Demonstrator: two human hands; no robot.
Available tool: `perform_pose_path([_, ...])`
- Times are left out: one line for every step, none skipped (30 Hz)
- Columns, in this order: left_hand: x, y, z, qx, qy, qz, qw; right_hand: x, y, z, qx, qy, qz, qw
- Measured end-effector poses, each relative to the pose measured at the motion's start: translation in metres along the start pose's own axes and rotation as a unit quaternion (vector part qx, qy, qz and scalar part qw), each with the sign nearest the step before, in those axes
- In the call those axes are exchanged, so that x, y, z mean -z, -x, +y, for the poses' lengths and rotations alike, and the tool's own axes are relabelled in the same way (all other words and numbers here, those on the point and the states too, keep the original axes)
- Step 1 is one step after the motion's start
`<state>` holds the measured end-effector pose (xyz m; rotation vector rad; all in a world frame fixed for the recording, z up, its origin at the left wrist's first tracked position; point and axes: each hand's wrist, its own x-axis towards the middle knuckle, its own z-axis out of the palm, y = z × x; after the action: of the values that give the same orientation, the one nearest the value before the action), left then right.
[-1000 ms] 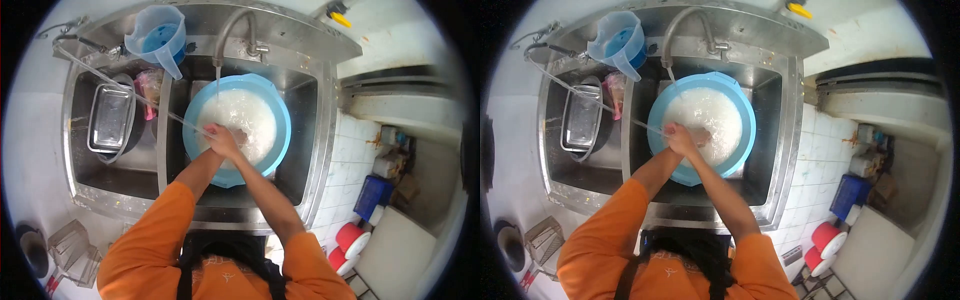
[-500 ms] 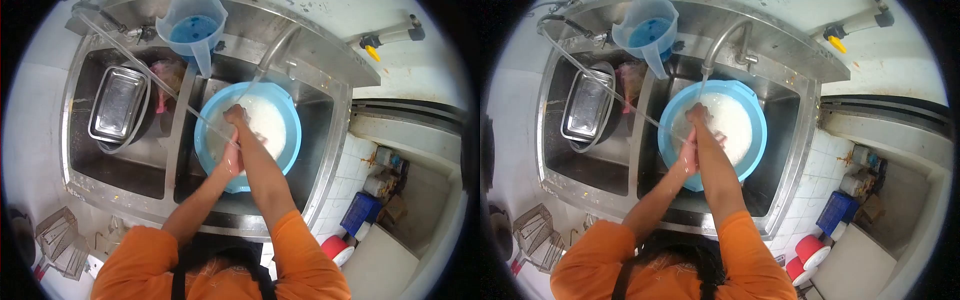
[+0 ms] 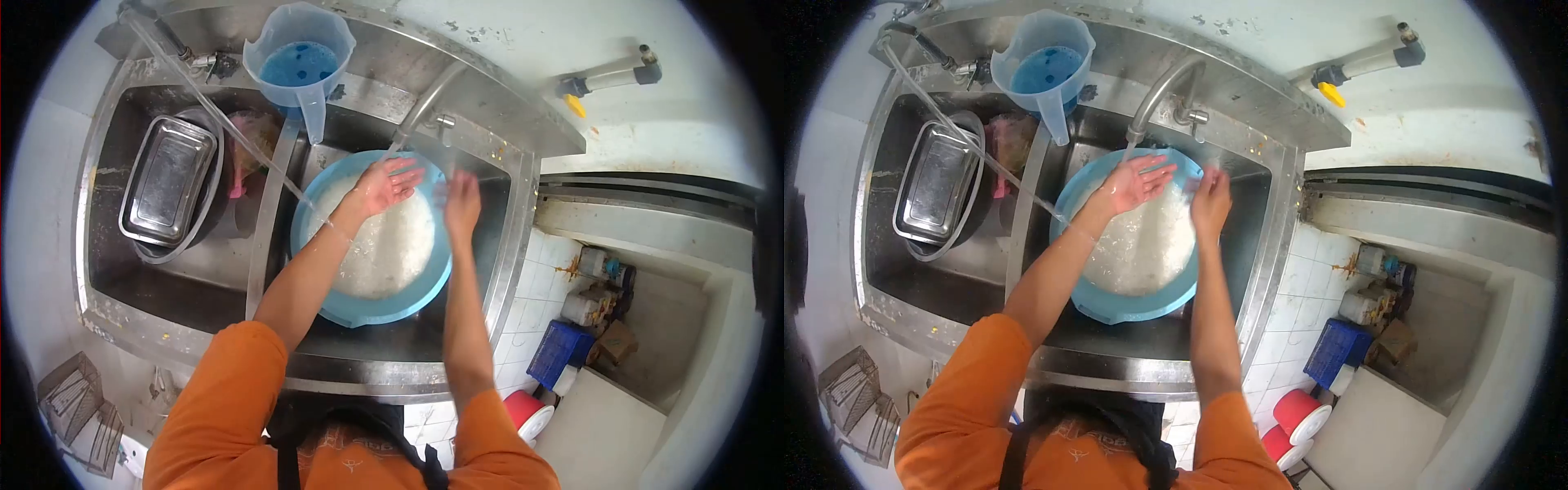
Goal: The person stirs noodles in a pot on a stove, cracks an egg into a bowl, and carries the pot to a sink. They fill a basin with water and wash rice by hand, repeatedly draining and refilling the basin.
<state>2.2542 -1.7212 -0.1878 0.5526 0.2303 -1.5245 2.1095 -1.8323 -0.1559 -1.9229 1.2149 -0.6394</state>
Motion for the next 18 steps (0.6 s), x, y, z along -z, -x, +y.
perform_pose_path([0.004, 0.005, 0.001, -0.013, 0.000, -0.016, 1.000, -0.006, -0.027, -0.012, -0.047, -0.036, -0.017, 0.998])
perform_pose_path([0.009, 0.013, 0.000, -0.015, -0.006, -0.017, 1.000, -0.010, -0.048, -0.024, -0.091, -0.074, -0.035, 0.992])
perform_pose_path([0.016, 0.025, 0.000, -0.085, -0.194, 0.067, 0.975, -0.012, -0.063, -0.026, -0.086, -0.083, -0.035, 0.992])
perform_pose_path([0.026, 0.040, -0.001, -0.155, -0.371, 0.152, 0.903, -0.014, -0.079, -0.031, -0.140, -0.120, -0.127, 0.975])
perform_pose_path([0.043, 0.059, -0.009, -0.242, -0.561, 0.216, 0.762, -0.019, -0.096, -0.034, -0.189, -0.156, -0.225, 0.943])
perform_pose_path([0.063, 0.083, -0.020, -0.306, -0.712, 0.273, 0.570, -0.023, -0.114, -0.030, -0.202, -0.097, -0.269, 0.937])
perform_pose_path([0.063, 0.119, -0.020, -0.277, -0.705, 0.246, 0.605, -0.024, -0.135, -0.025, -0.212, -0.035, -0.313, 0.925])
perform_pose_path([0.055, 0.156, -0.014, -0.245, -0.693, 0.218, 0.642, -0.022, -0.155, -0.023, -0.256, -0.085, -0.309, 0.912])
perform_pose_path([0.053, 0.184, -0.003, -0.217, -0.600, 0.186, 0.747, -0.023, -0.170, -0.025, -0.301, -0.132, -0.301, 0.895])
perform_pose_path([0.050, 0.210, 0.007, -0.186, -0.491, 0.149, 0.838, -0.024, -0.173, -0.040, -0.355, -0.185, -0.284, 0.871])
perform_pose_path([0.041, 0.231, 0.028, -0.176, -0.472, 0.222, 0.835, -0.023, -0.174, -0.054, -0.410, -0.238, -0.262, 0.841])
perform_pose_path([0.038, 0.241, 0.056, -0.165, -0.452, 0.291, 0.827, -0.021, -0.185, -0.044, -0.409, -0.239, -0.269, 0.839])
perform_pose_path([0.049, 0.238, 0.083, -0.279, -0.485, 0.328, 0.761, -0.017, -0.207, -0.029, -0.289, -0.289, -0.354, 0.841])
perform_pose_path([0.052, 0.231, 0.120, -0.330, -0.499, 0.375, 0.708, -0.019, -0.219, -0.023, -0.164, -0.331, -0.431, 0.823])
perform_pose_path([0.061, 0.219, 0.158, -0.391, -0.580, 0.422, 0.577, -0.019, -0.220, -0.038, -0.161, -0.331, -0.437, 0.821])
perform_pose_path([0.106, 0.198, 0.206, -0.372, -0.656, 0.453, 0.475, -0.010, -0.218, -0.059, -0.187, -0.345, -0.393, 0.832])
perform_pose_path([0.118, 0.180, 0.242, -0.351, -0.533, 0.473, 0.607, -0.001, -0.212, -0.068, -0.216, -0.356, -0.346, 0.841])
perform_pose_path([0.127, 0.151, 0.283, -0.337, -0.393, 0.463, 0.719, 0.000, -0.179, -0.047, -0.154, -0.249, -0.227, 0.929])
